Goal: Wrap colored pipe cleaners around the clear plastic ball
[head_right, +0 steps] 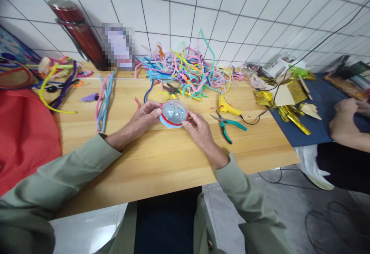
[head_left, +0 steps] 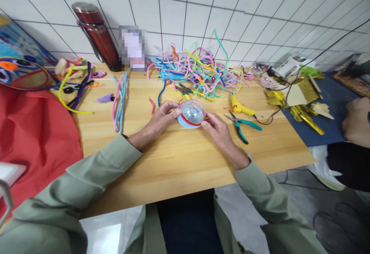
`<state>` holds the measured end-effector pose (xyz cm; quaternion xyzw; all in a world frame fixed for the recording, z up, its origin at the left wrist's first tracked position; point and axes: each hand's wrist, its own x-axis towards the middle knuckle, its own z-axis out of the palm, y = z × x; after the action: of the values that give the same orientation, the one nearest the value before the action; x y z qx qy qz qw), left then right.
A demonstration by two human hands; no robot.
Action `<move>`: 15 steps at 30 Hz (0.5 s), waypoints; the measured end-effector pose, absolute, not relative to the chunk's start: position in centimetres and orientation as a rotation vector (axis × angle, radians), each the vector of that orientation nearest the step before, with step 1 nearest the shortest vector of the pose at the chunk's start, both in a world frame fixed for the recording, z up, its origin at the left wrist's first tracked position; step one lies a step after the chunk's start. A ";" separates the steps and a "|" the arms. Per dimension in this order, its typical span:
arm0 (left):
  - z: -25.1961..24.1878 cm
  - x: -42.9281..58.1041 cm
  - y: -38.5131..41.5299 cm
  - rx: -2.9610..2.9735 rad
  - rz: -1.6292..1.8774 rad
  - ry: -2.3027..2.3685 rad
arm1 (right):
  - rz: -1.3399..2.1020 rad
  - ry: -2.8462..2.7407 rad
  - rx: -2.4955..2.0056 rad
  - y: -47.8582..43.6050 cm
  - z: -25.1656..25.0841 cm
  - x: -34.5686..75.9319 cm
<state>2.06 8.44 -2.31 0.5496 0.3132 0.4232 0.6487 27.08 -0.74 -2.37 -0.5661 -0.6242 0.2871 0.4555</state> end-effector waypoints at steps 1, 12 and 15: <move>-2.3 2.0 8.5 1.285 0.972 0.711 | 0.711 -1.544 -1.386 -0.7 -2.6 27.1; -2.6 1.9 8.7 1.534 1.058 0.587 | 0.730 -1.532 -1.315 -0.4 -4.1 27.1; -2.7 1.9 8.8 1.539 1.044 0.568 | 0.722 -1.532 -1.317 -0.5 -4.1 27.3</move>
<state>1.86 8.77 -2.74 0.6537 0.2414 0.4436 0.5635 27.26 -0.48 -4.05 -0.5391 -0.6275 0.2955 0.4778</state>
